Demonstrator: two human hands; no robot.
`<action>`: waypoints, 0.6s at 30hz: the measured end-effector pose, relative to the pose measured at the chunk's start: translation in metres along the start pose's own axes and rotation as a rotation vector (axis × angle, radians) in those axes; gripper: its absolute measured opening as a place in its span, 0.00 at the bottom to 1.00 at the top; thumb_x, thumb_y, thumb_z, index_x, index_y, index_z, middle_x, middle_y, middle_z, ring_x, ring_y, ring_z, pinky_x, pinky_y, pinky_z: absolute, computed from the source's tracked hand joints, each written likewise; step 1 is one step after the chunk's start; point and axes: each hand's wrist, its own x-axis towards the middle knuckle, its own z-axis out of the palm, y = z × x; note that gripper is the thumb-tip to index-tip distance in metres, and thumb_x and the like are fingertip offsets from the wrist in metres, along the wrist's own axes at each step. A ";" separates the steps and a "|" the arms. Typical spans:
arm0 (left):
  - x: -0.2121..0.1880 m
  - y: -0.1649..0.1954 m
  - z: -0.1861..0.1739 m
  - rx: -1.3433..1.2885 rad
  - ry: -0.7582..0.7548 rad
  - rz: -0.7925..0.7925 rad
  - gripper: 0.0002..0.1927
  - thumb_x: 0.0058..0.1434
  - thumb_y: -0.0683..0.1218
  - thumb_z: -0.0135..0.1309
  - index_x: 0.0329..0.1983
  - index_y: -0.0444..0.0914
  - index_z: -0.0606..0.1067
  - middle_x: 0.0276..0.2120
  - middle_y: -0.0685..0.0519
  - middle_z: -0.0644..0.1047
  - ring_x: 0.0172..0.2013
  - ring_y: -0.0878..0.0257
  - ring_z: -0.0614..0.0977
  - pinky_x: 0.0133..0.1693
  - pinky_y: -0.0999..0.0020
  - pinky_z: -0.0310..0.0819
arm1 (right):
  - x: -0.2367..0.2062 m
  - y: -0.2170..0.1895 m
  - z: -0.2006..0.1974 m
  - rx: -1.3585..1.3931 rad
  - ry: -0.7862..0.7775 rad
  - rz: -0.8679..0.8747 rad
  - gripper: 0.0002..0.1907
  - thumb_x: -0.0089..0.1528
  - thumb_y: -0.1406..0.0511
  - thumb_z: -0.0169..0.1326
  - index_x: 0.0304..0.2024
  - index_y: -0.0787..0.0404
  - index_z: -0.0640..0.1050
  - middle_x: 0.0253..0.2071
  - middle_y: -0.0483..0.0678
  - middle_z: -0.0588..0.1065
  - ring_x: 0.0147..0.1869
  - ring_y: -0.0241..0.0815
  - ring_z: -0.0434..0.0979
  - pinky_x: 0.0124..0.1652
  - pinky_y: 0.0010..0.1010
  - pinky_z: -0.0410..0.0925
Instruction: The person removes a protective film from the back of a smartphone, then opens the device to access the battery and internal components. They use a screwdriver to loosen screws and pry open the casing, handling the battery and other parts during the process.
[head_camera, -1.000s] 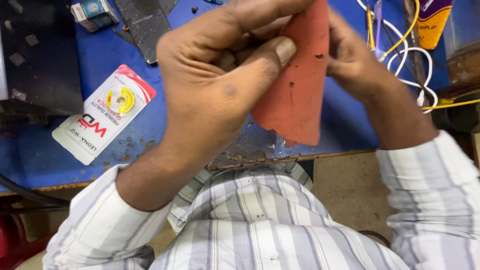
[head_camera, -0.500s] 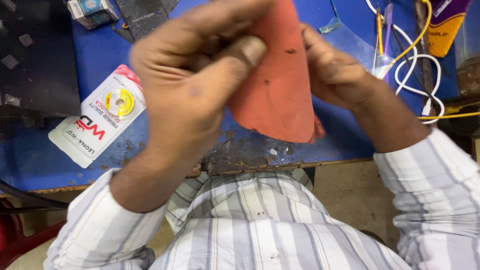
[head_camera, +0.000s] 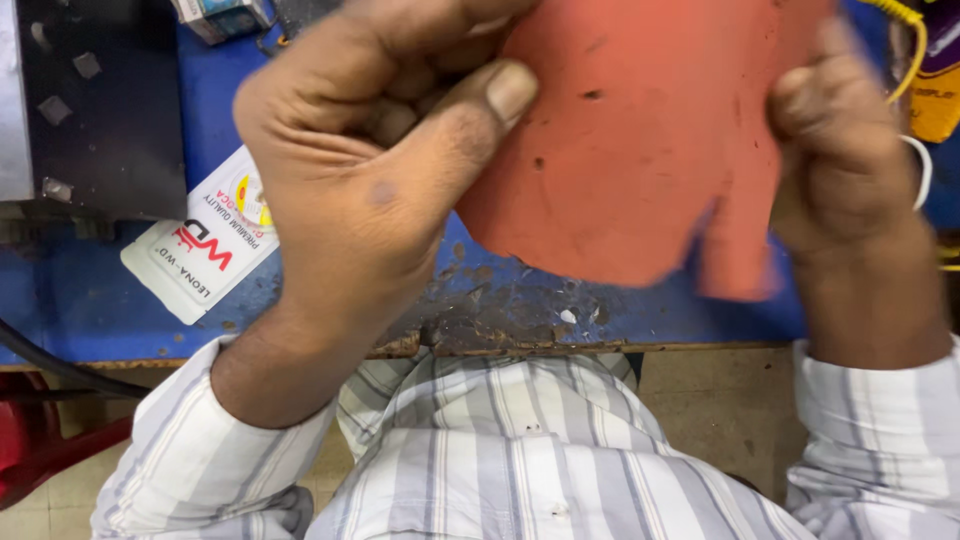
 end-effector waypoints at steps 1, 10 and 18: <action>-0.002 -0.008 -0.007 0.010 0.004 -0.027 0.12 0.75 0.29 0.58 0.59 0.28 0.75 0.52 0.46 0.81 0.48 0.68 0.81 0.53 0.77 0.77 | 0.004 -0.005 0.005 -0.033 0.039 -0.033 0.32 0.68 0.68 0.61 0.71 0.63 0.63 0.65 0.48 0.70 0.67 0.41 0.73 0.68 0.33 0.68; -0.024 -0.091 -0.049 0.467 0.071 -0.375 0.20 0.63 0.33 0.56 0.58 0.35 0.78 0.49 0.50 0.83 0.44 0.70 0.83 0.49 0.76 0.79 | 0.029 0.030 0.016 -0.613 0.159 0.064 0.33 0.64 0.79 0.61 0.69 0.63 0.64 0.61 0.51 0.74 0.67 0.41 0.77 0.65 0.33 0.74; -0.017 -0.083 -0.071 0.995 -0.049 -0.121 0.19 0.59 0.34 0.60 0.54 0.32 0.79 0.42 0.44 0.80 0.36 0.56 0.84 0.37 0.66 0.77 | 0.061 0.054 0.013 -0.952 0.048 -0.136 0.33 0.62 0.78 0.65 0.66 0.66 0.65 0.59 0.56 0.74 0.62 0.46 0.78 0.56 0.33 0.75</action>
